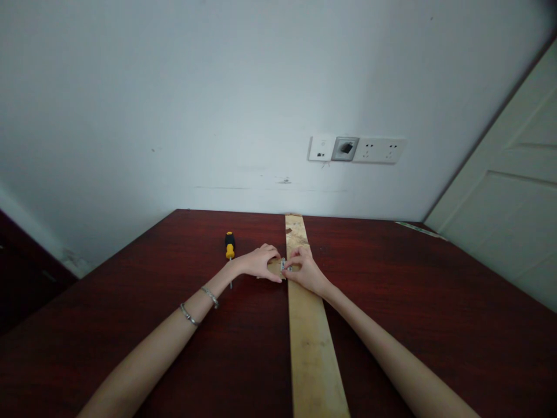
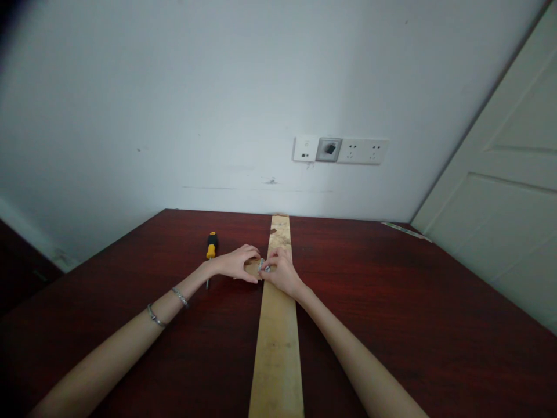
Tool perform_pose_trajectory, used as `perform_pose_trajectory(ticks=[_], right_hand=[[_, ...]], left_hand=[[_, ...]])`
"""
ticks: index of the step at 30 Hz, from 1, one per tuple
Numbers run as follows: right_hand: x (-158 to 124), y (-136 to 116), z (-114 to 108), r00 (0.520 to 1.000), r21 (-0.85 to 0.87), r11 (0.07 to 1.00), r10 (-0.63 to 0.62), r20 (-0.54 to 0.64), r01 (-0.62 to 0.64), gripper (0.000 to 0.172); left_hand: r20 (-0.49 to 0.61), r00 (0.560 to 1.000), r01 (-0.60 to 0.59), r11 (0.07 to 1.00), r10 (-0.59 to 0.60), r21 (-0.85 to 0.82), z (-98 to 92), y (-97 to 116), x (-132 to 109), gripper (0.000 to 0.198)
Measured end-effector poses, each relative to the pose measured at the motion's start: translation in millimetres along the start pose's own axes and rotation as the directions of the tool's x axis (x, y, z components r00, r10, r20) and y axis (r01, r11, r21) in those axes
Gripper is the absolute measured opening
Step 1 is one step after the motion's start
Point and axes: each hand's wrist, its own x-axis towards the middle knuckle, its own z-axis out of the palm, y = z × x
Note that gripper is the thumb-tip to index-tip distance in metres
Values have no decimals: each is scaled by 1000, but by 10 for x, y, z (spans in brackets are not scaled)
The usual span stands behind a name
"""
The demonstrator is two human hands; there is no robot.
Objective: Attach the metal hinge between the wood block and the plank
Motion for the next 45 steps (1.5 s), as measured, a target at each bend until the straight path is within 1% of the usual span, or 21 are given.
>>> perform_pose_trajectory(ticks=[2, 5, 7, 13, 18, 31, 36, 39, 41, 43, 45], right_hand=[[-3, -11, -12, 1000, 23, 1000, 5, -2, -5, 5], [-7, -38, -59, 1000, 78, 997, 13, -10, -13, 19], [-2, -45, -102, 1000, 128, 992, 21, -17, -19, 25], [47, 22, -184, 989, 316, 946, 104, -102, -67, 17], [58, 47, -186, 977, 410, 908, 155, -147, -83, 15], [44, -32, -195, 964, 486, 868, 204, -170, -98, 11], [53, -40, -203, 959, 506, 855, 232, -166, -119, 12], [73, -33, -228, 954, 518, 843, 258, -153, -145, 14], [86, -24, -260, 950, 526, 834, 276, -144, -163, 15], [98, -13, -303, 946, 535, 826, 292, -141, -175, 16], [110, -6, -348, 942, 542, 821, 303, -145, -180, 17]], left_hand=[[2, 1000, 4, 1000, -4, 6, -11, 16, -3, 69], [4, 1000, 9, 1000, -9, 25, -16, 23, -2, 66], [9, 1000, 12, 999, -12, 33, -10, 14, 1, 69], [18, 1000, -2, 1000, 1, 25, 14, -15, 9, 77], [33, 999, 11, 999, -12, 31, 28, -21, 7, 81], [36, 999, 9, 997, -11, 78, 49, -26, -9, 83], [53, 998, 30, 997, -33, 66, 29, 8, -8, 88], [97, 992, 71, 995, -78, 73, -82, 36, -42, 94], [94, 991, 90, 993, -97, 79, -227, 31, -98, 90], [24, 992, 123, 990, -125, 74, -412, -14, -178, 76], [-73, 978, 203, 976, -198, 73, -600, -110, -268, 63]])
